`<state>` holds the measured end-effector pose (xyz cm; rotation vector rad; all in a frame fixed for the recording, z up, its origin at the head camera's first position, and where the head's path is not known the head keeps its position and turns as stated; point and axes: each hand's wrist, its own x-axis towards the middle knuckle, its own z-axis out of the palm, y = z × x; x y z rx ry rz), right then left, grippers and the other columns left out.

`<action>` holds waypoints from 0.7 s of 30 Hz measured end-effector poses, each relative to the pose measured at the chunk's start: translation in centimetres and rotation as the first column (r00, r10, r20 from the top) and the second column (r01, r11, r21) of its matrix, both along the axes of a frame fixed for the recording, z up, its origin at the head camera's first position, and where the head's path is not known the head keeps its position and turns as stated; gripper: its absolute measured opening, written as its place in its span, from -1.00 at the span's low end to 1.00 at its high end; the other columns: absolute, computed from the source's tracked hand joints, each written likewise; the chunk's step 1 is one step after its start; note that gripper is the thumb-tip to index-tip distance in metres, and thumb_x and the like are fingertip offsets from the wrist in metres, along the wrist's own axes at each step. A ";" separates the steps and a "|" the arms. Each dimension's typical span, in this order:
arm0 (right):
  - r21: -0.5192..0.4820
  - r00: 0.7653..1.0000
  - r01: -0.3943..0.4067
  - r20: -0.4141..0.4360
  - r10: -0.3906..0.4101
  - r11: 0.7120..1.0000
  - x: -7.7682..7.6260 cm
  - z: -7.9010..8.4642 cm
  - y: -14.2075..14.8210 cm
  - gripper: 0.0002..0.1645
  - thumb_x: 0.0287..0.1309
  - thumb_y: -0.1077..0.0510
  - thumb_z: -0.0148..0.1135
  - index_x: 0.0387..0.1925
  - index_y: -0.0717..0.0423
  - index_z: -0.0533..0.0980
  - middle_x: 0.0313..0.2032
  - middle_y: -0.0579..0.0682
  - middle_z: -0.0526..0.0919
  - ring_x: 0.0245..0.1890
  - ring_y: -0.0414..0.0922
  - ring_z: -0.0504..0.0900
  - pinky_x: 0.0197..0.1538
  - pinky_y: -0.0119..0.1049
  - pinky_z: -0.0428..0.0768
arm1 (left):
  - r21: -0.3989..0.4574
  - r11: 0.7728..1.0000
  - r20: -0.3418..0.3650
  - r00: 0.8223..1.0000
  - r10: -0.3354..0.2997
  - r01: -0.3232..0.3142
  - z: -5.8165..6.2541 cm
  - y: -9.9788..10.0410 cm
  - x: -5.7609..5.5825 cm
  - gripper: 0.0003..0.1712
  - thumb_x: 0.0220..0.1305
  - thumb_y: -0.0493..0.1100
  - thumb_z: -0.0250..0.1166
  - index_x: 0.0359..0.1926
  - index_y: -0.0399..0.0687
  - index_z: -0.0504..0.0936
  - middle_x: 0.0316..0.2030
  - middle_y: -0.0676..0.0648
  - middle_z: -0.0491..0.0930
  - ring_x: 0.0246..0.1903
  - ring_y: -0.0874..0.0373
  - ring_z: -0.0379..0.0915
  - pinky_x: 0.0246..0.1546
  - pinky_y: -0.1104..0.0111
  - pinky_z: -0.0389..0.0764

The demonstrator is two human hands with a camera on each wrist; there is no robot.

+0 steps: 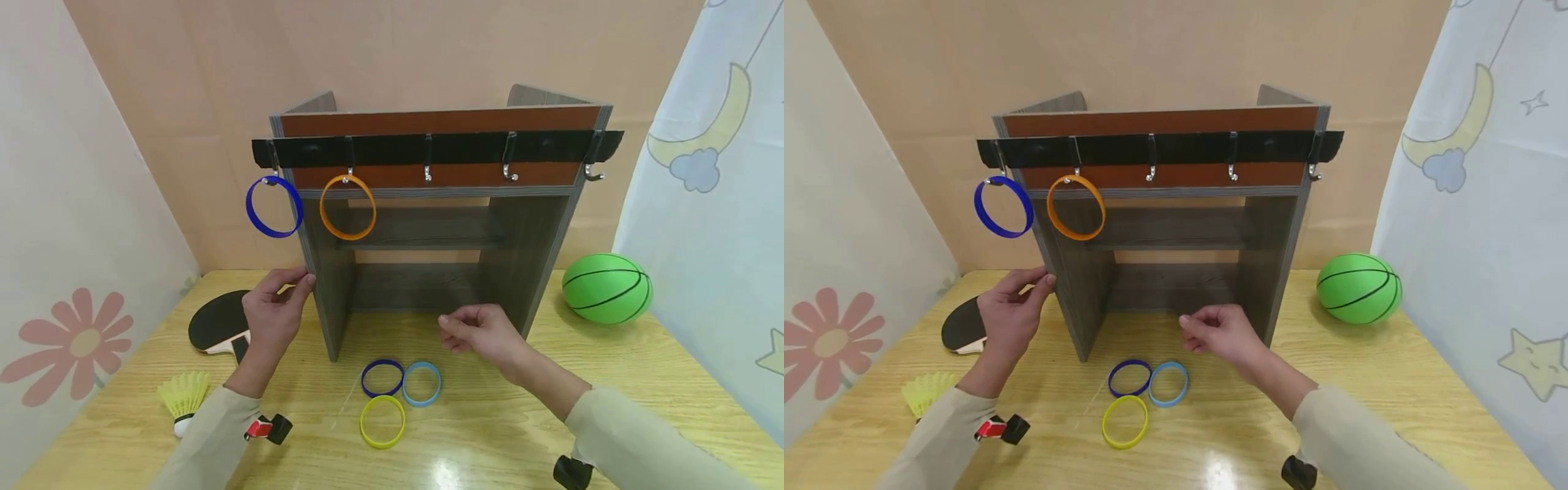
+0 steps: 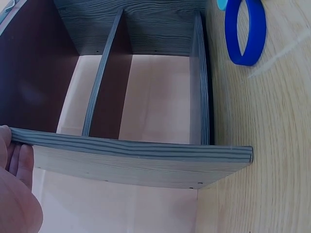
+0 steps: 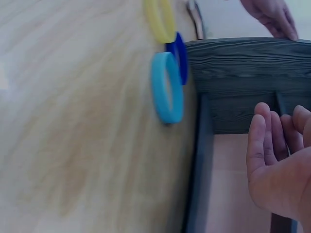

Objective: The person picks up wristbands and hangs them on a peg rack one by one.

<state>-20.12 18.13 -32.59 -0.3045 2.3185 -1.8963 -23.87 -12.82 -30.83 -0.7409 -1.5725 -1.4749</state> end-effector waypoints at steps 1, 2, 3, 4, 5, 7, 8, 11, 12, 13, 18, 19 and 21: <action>0.004 1.000 -0.009 0.007 0.009 1.000 0.1 -0.3 0.1 -0.64 0.23 0.06 0.25 -0.30 0.37 0.57 -0.35 0.18 0.64 -0.30 0.14 0.64 -0.16 -0.04 0.65 | 0.006 1.000 -0.001 1.000 -0.001 0.001 0.0 0.0 0.0 -0.84 -0.04 -0.71 0.25 -0.36 -0.63 0.59 -0.46 -0.41 0.55 -0.42 0.24 0.58 -0.32 0.46 0.63; 0.014 1.000 -0.017 0.016 0.017 1.000 0.2 -0.7 0.2 -0.63 0.23 0.05 0.24 -0.31 0.36 0.57 -0.35 0.19 0.63 -0.30 0.15 0.64 -0.16 -0.03 0.64 | 0.013 1.000 0.000 1.000 -0.005 0.005 0.0 0.0 0.0 -0.84 -0.05 -0.71 0.25 -0.36 -0.63 0.59 -0.45 -0.41 0.56 -0.42 0.24 0.58 -0.32 0.46 0.63; 0.024 0.999 -0.026 0.026 0.026 0.999 0.3 -1.1 0.2 -0.61 0.24 0.03 0.23 -0.31 0.37 0.57 -0.35 0.20 0.63 -0.30 0.16 0.64 -0.17 -0.03 0.65 | 0.019 1.000 0.000 1.000 -0.010 0.010 0.0 0.1 0.0 -0.84 -0.05 -0.72 0.25 -0.36 -0.63 0.59 -0.45 -0.41 0.56 -0.42 0.24 0.58 -0.32 0.46 0.63; 0.037 0.999 -0.036 0.037 0.035 0.999 0.4 -1.5 0.3 -0.59 0.25 0.02 0.22 -0.31 0.38 0.57 -0.35 0.21 0.63 -0.30 0.16 0.63 -0.17 -0.02 0.64 | 0.029 0.999 -0.001 1.000 -0.017 0.017 -0.2 0.0 -0.1 -0.84 -0.05 -0.72 0.25 -0.36 -0.63 0.59 -0.45 -0.39 0.57 -0.41 0.24 0.58 -0.31 0.47 0.63; 0.050 0.998 -0.048 0.046 0.046 0.998 0.5 -2.0 0.4 -0.58 0.26 0.01 0.21 -0.30 0.39 0.57 -0.36 0.21 0.63 -0.32 0.14 0.63 -0.19 -0.04 0.65 | 0.035 0.999 -0.001 1.000 -0.021 0.021 -0.2 0.0 -0.1 -0.83 -0.05 -0.72 0.25 -0.36 -0.62 0.59 -0.45 -0.38 0.57 -0.42 0.25 0.58 -0.32 0.47 0.63; 0.077 0.996 -0.064 0.071 0.058 0.995 0.7 -3.0 0.6 -0.58 0.27 0.03 0.19 -0.27 0.41 0.56 -0.37 0.18 0.63 -0.34 0.09 0.64 -0.21 -0.08 0.66 | 0.039 0.999 0.001 1.000 -0.028 0.028 -0.2 0.0 -0.1 -0.84 -0.05 -0.71 0.25 -0.36 -0.62 0.59 -0.44 -0.37 0.58 -0.41 0.25 0.58 -0.31 0.47 0.63; 0.086 0.995 -0.073 0.079 0.066 0.994 0.8 -3.5 0.6 -0.60 0.27 0.06 0.19 -0.25 0.42 0.56 -0.38 0.17 0.63 -0.35 0.07 0.64 -0.23 -0.10 0.66 | 0.036 0.999 -0.001 1.000 -0.024 0.025 -0.2 0.0 -0.1 -0.84 -0.05 -0.71 0.26 -0.36 -0.62 0.60 -0.44 -0.36 0.58 -0.41 0.25 0.58 -0.31 0.47 0.63; 0.101 0.991 -0.091 0.108 0.080 0.991 1.1 -4.8 0.8 -0.66 0.26 0.14 0.20 -0.22 0.44 0.54 -0.39 0.14 0.62 -0.38 0.01 0.63 -0.28 -0.16 0.67 | 0.017 1.000 -0.009 1.000 -0.006 0.006 0.0 0.1 0.0 -0.84 -0.05 -0.71 0.26 -0.37 -0.61 0.60 -0.45 -0.38 0.58 -0.41 0.24 0.58 -0.30 0.46 0.63; 0.104 0.990 -0.093 0.114 0.081 0.990 1.1 -5.1 0.8 -0.68 0.25 0.16 0.20 -0.20 0.43 0.54 -0.40 0.13 0.61 -0.39 -0.01 0.62 -0.29 -0.18 0.67 | 0.013 1.000 -0.009 1.000 -0.001 0.001 0.0 0.1 0.0 -0.84 -0.05 -0.71 0.27 -0.37 -0.61 0.60 -0.45 -0.38 0.57 -0.41 0.24 0.58 -0.30 0.46 0.63; 0.099 0.989 -0.094 0.122 0.081 0.991 1.1 -5.4 0.8 -0.69 0.24 0.18 0.20 -0.19 0.44 0.53 -0.40 0.14 0.61 -0.39 -0.01 0.62 -0.30 -0.18 0.68 | 0.009 1.000 -0.012 1.000 0.004 -0.004 0.0 0.1 0.0 -0.84 -0.06 -0.71 0.26 -0.37 -0.62 0.60 -0.46 -0.39 0.57 -0.41 0.23 0.58 -0.30 0.45 0.63; 0.086 0.986 -0.080 0.151 0.066 0.993 1.2 -6.3 1.0 -0.73 0.20 0.24 0.20 -0.18 0.43 0.52 -0.38 0.14 0.61 -0.39 -0.04 0.62 -0.28 -0.21 0.67 | 0.009 1.000 -0.002 1.000 0.007 -0.007 0.0 0.1 0.0 -0.84 -0.06 -0.72 0.26 -0.37 -0.63 0.59 -0.46 -0.41 0.55 -0.41 0.23 0.58 -0.31 0.45 0.63; 0.082 0.986 -0.075 0.152 0.062 0.994 1.2 -6.4 0.9 -0.74 0.19 0.25 0.20 -0.19 0.44 0.52 -0.38 0.15 0.61 -0.39 -0.04 0.63 -0.28 -0.20 0.67 | 0.010 1.000 -0.002 1.000 0.007 -0.007 0.0 0.1 0.0 -0.84 -0.06 -0.72 0.26 -0.37 -0.63 0.59 -0.46 -0.41 0.55 -0.41 0.23 0.58 -0.31 0.46 0.63; 0.081 0.988 -0.069 0.141 0.057 0.994 1.1 -6.5 0.8 -0.74 0.17 0.25 0.22 -0.21 0.44 0.52 -0.39 0.14 0.61 -0.40 -0.04 0.63 -0.28 -0.20 0.68 | 0.012 1.000 -0.003 1.000 0.011 -0.011 0.0 0.1 0.0 -0.83 -0.07 -0.72 0.26 -0.37 -0.63 0.59 -0.46 -0.40 0.56 -0.41 0.23 0.58 -0.31 0.46 0.63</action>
